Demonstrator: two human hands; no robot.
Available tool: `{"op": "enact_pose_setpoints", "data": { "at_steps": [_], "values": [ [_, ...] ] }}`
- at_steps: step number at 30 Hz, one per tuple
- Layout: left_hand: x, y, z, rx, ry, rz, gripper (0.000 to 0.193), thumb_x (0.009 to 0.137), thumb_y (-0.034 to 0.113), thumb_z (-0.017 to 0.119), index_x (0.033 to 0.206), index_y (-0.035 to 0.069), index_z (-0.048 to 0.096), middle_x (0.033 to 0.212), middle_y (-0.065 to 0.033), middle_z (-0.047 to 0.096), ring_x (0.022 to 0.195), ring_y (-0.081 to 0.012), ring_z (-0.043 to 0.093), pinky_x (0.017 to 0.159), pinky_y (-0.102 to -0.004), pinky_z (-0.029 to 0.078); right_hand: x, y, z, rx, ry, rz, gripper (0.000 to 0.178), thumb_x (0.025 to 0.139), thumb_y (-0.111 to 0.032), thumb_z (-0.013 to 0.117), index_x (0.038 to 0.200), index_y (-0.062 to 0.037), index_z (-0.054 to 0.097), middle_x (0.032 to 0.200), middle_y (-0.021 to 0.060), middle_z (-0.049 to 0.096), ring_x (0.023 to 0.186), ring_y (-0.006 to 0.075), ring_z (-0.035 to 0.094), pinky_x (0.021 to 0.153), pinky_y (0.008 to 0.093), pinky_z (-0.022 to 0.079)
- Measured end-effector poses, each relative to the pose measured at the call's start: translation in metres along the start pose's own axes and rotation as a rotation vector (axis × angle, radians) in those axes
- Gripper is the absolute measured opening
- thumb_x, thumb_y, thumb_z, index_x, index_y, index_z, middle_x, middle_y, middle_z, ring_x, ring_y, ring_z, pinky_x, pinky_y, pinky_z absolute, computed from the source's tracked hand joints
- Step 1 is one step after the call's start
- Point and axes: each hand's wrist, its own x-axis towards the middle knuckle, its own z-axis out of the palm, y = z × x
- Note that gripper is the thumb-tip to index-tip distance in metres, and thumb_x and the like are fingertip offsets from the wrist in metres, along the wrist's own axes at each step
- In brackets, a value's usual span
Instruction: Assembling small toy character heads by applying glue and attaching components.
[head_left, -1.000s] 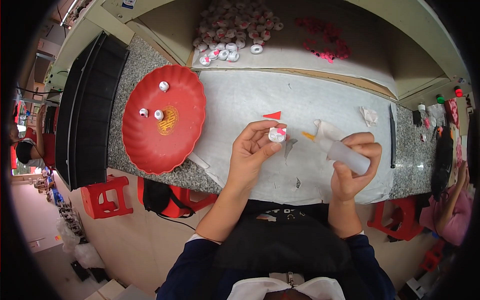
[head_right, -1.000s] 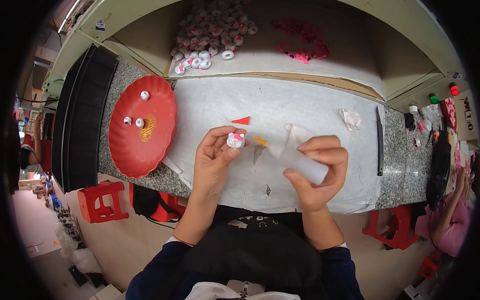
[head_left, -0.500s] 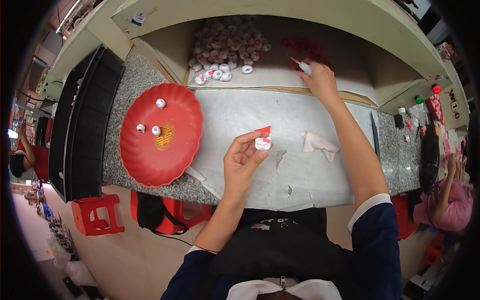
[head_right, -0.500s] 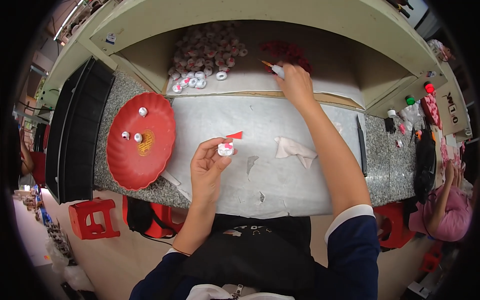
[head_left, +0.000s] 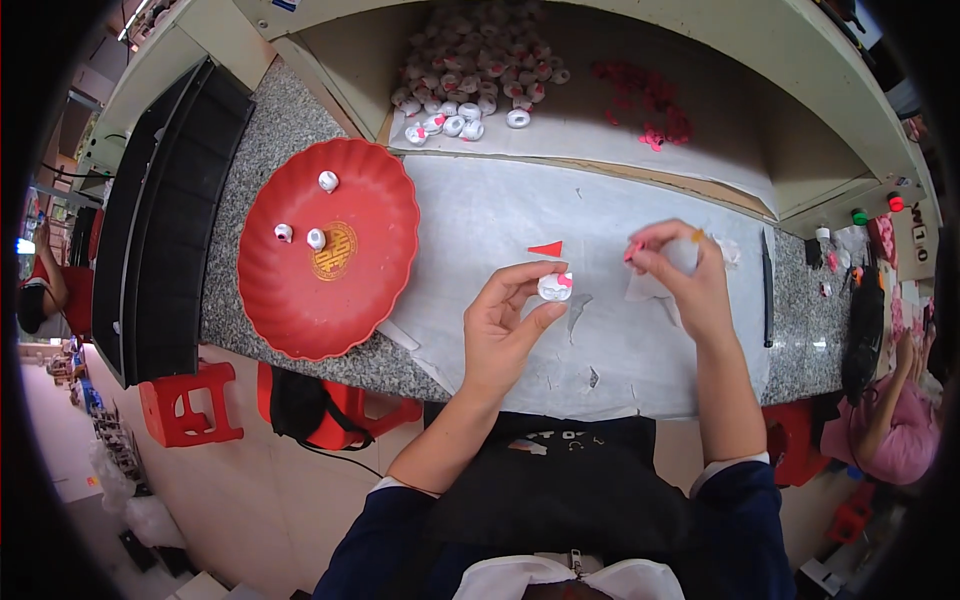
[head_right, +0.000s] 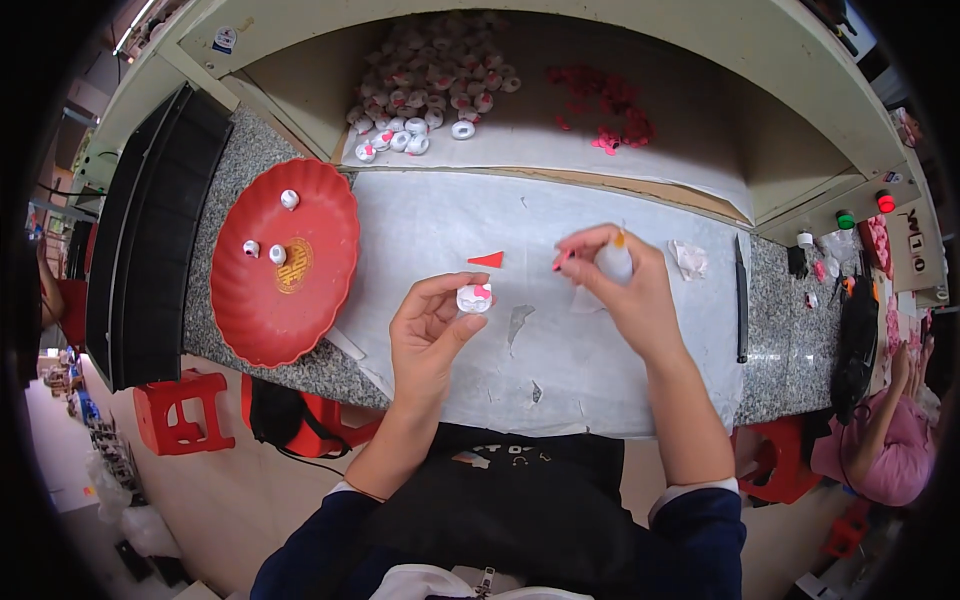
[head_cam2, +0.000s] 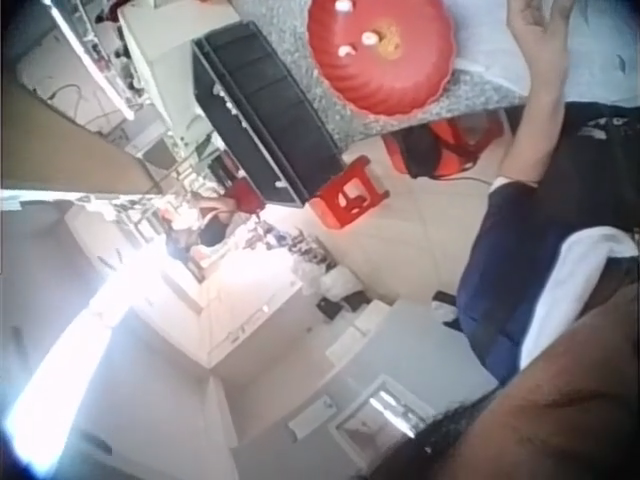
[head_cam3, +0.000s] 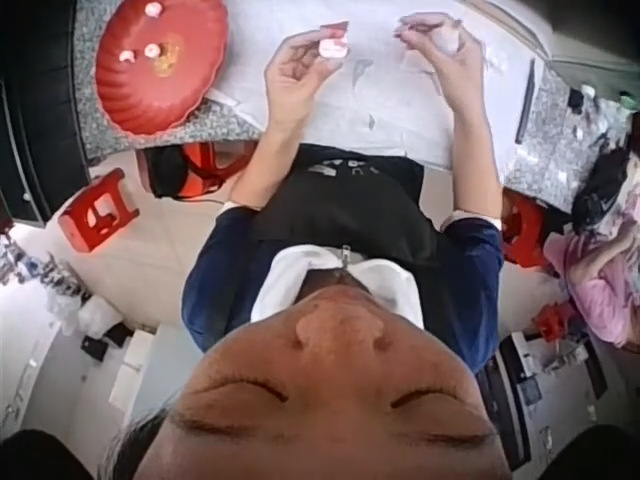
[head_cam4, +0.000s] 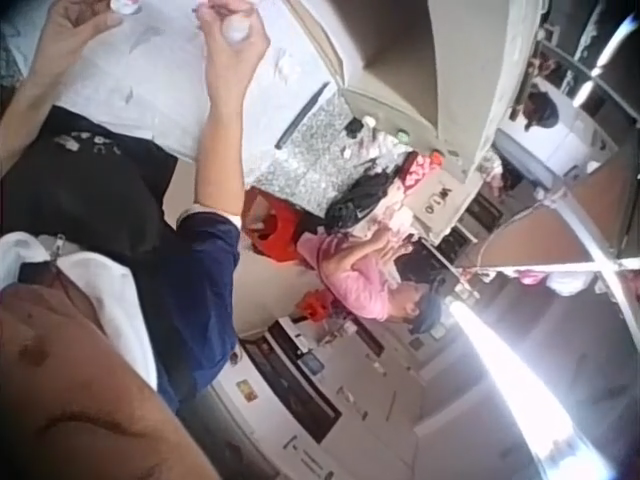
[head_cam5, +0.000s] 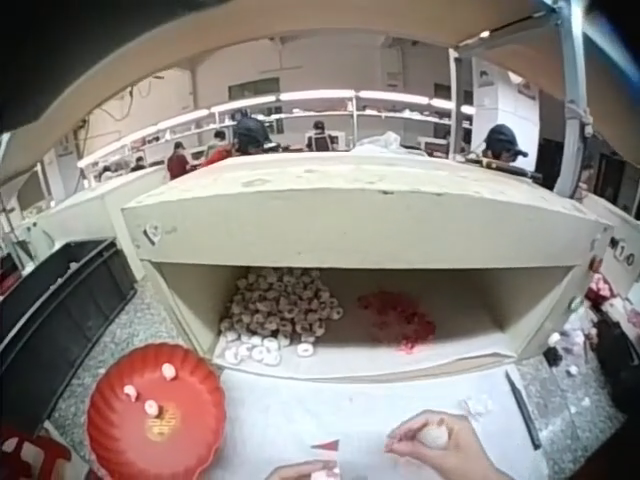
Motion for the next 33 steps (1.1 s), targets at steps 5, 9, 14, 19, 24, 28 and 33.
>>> {"op": "enact_pose_setpoints", "data": {
  "at_steps": [5,9,14,19,24,28,33],
  "values": [
    [0.000,-0.003,0.005,0.174,-0.014,0.102,0.032,0.069,-0.008,0.057,0.100,-0.002,0.048,0.102,-0.0133,0.052,0.095,-0.0163,0.050,0.081,-0.0255,0.039,-0.036,0.014,0.018,0.293,0.020,-0.038,0.013,0.066,0.004,0.061,0.075,0.0008,0.052,0.072,0.0097,0.054,0.065,0.0150,0.054,0.060,0.0244,0.044],
    [0.000,-0.004,0.008,0.317,-0.006,0.108,0.031,0.068,-0.006,0.059,0.098,0.000,0.054,0.098,-0.0088,0.055,0.087,-0.0145,0.052,0.076,-0.0248,0.042,-0.045,0.018,0.032,0.483,0.067,0.061,0.012,0.067,0.004,0.061,0.074,0.0014,0.051,0.073,0.0106,0.055,0.064,0.0157,0.055,0.059,0.0257,0.045],
    [-0.001,-0.008,0.008,0.392,-0.025,0.158,0.032,0.066,-0.007,0.058,0.096,0.001,0.055,0.097,-0.0097,0.056,0.088,-0.0166,0.053,0.076,-0.0258,0.042,-0.045,0.017,0.036,0.568,0.035,0.092,0.013,0.066,0.003,0.062,0.074,0.0009,0.052,0.073,0.0090,0.055,0.064,0.0141,0.053,0.058,0.0244,0.044],
    [-0.001,-0.009,0.009,0.557,-0.124,0.266,0.032,0.066,-0.012,0.054,0.096,-0.003,0.053,0.100,-0.0145,0.053,0.095,-0.0209,0.050,0.083,-0.0294,0.039,-0.043,0.018,0.037,0.592,0.035,0.137,0.012,0.066,0.002,0.063,0.074,-0.0003,0.053,0.073,0.0063,0.055,0.064,0.0114,0.051,0.056,0.0225,0.042],
    [0.000,-0.007,0.010,0.537,-0.137,0.280,0.031,0.065,-0.012,0.055,0.095,-0.003,0.053,0.099,-0.0149,0.053,0.095,-0.0214,0.050,0.083,-0.0296,0.038,-0.041,0.020,0.039,0.591,0.026,0.138,0.012,0.067,0.000,0.063,0.074,-0.0018,0.053,0.074,0.0041,0.054,0.065,0.0097,0.050,0.055,0.0213,0.041],
    [0.000,-0.005,0.013,0.435,-0.132,0.292,0.028,0.066,-0.007,0.059,0.093,0.000,0.056,0.098,-0.0138,0.055,0.093,-0.0226,0.052,0.079,-0.0299,0.041,-0.041,0.021,0.039,0.597,0.040,0.138,0.011,0.068,0.000,0.063,0.073,-0.0019,0.053,0.075,0.0046,0.053,0.065,0.0093,0.050,0.054,0.0209,0.040],
    [-0.002,-0.002,0.007,0.194,-0.164,0.126,0.026,0.071,-0.005,0.057,0.096,-0.003,0.053,0.102,-0.0133,0.053,0.097,-0.0211,0.050,0.083,-0.0303,0.039,-0.042,0.024,0.044,0.467,0.086,0.011,0.016,0.067,0.000,0.063,0.077,-0.0024,0.052,0.073,0.0042,0.051,0.065,0.0087,0.048,0.055,0.0203,0.039]
  ]
}}
